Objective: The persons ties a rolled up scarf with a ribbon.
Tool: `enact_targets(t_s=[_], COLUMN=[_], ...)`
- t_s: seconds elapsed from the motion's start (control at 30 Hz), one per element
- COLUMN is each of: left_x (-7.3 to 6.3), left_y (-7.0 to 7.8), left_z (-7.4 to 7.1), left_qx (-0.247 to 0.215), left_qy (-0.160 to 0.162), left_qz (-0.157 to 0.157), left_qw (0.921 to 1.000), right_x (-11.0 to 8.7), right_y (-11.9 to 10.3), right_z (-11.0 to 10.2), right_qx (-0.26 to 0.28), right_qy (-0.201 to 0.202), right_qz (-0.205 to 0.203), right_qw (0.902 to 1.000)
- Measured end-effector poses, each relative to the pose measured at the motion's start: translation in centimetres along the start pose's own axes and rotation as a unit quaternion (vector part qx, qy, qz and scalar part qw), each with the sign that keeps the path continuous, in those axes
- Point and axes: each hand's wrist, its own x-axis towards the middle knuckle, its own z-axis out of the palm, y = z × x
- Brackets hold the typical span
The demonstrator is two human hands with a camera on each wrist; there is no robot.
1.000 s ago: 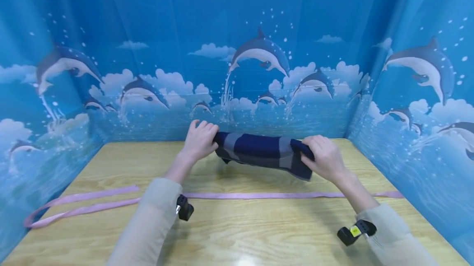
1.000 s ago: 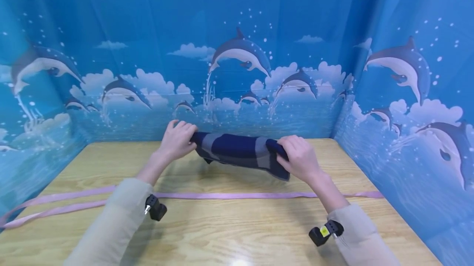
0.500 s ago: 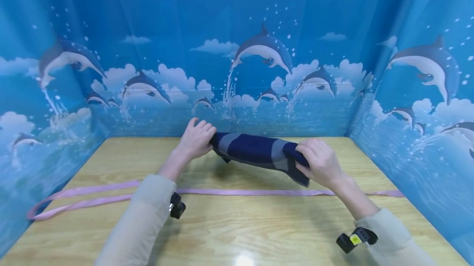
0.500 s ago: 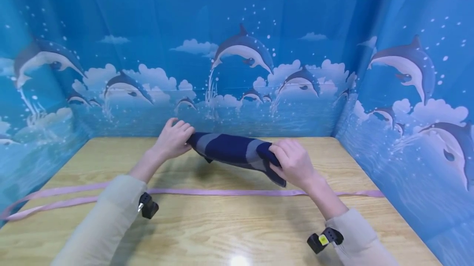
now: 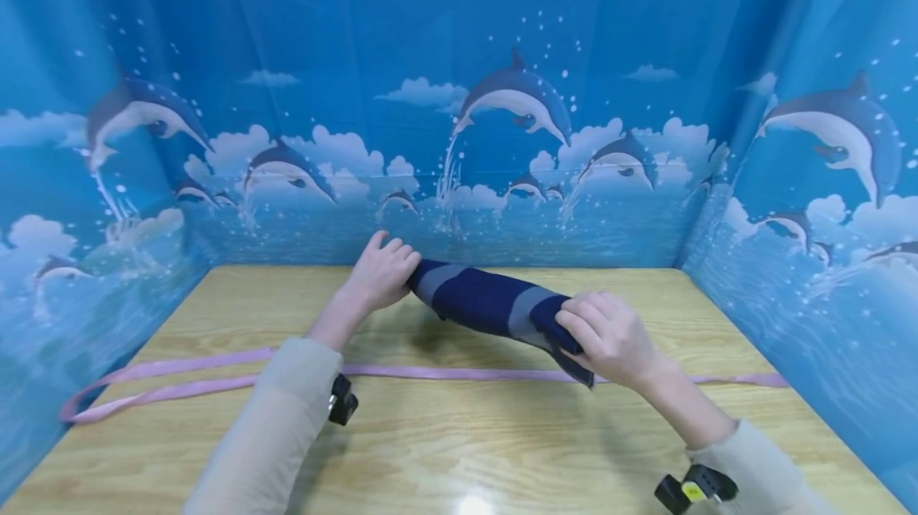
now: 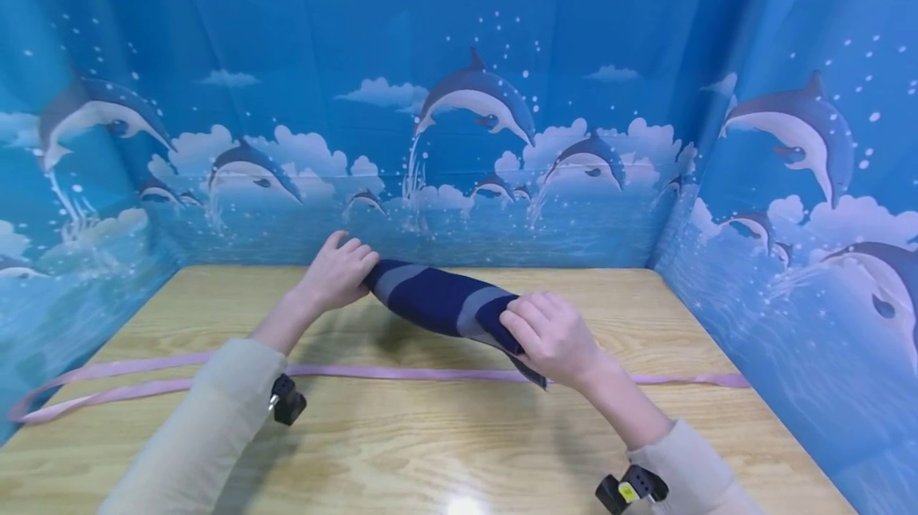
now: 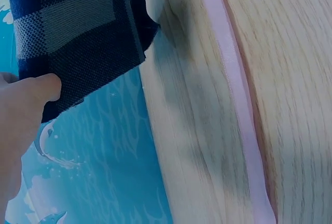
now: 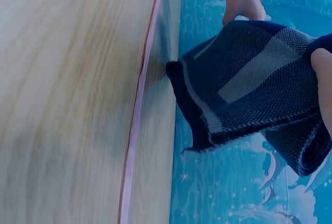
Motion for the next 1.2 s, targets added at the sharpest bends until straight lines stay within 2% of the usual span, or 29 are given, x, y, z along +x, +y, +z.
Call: enact_targets(t_s=[0.43, 0.67, 0.9, 1.03, 1.2], left_x=[-0.5, -0.4, -0.1, -0.1, 0.0], left_y=[-0.1, -0.1, -0.1, 0.1, 0.2], left_z=[0.8, 0.9, 1.2, 1.2, 1.4], left_qx=[0.033, 0.038, 0.035, 0.039, 0.039], left_qy=[0.034, 0.054, 0.057, 0.056, 0.061], left_qz=[0.024, 0.039, 0.051, 0.053, 0.061], left_qw=[0.9986, 0.9971, 0.9964, 0.9963, 0.9955], right_x=[2.6, 4.0, 5.0, 5.0, 5.0], right_y=[-2.4, -3.4, -4.4, -4.9, -5.8], right_z=[0.3, 0.4, 0.4, 0.8, 1.1], right_qx=[0.030, 0.042, 0.052, 0.052, 0.052], right_qy=[0.028, 0.057, 0.053, 0.057, 0.042], right_qz=[-0.042, -0.059, -0.077, -0.085, -0.091], right_qw=[0.9983, 0.9957, 0.9943, 0.9933, 0.9936])
